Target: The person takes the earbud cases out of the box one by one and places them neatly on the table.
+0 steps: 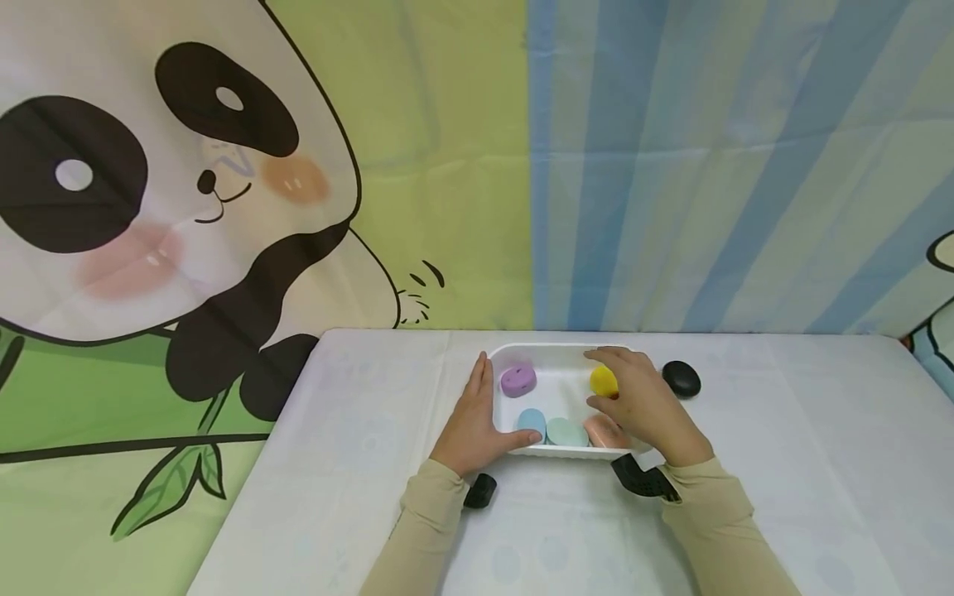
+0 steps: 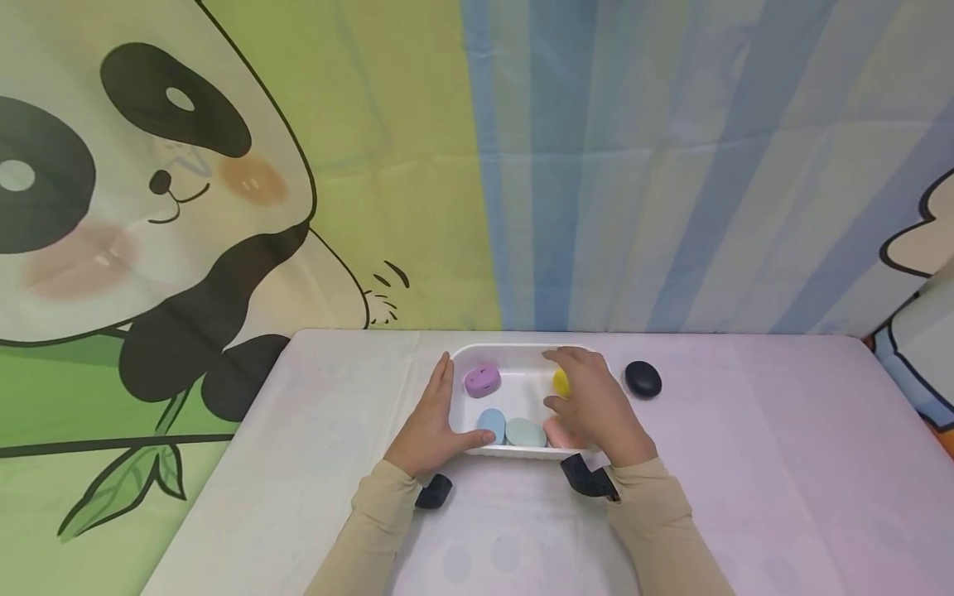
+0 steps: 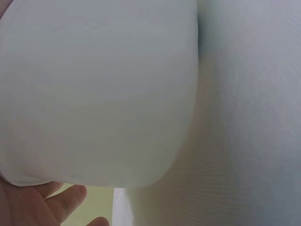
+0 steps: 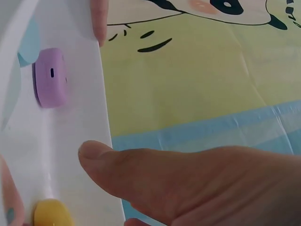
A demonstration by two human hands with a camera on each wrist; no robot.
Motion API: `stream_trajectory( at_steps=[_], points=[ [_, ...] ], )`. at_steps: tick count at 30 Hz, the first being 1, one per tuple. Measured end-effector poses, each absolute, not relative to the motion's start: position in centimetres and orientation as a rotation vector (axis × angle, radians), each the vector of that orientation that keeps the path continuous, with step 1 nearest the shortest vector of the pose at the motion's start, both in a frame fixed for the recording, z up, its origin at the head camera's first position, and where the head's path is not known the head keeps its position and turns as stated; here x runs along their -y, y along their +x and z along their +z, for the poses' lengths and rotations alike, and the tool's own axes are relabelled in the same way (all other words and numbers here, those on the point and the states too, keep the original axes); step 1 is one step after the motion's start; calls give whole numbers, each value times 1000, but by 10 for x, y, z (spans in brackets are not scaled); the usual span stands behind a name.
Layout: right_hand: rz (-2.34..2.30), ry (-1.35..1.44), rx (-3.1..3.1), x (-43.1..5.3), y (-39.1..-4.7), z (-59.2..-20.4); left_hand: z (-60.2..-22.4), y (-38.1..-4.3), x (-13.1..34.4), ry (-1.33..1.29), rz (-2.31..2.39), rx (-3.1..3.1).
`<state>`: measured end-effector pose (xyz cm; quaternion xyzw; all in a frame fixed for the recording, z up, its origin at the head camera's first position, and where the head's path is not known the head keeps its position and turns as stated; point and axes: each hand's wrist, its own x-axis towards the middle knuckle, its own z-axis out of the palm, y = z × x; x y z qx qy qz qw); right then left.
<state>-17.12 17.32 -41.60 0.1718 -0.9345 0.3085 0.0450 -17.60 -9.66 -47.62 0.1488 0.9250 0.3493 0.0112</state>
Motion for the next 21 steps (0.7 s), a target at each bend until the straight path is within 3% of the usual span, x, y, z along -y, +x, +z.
stream_trajectory(
  at_steps=[21],
  points=[
    [906,762,3057,-143,-172,-427,-471,-172,97,474,1079,-2882]
  ],
)
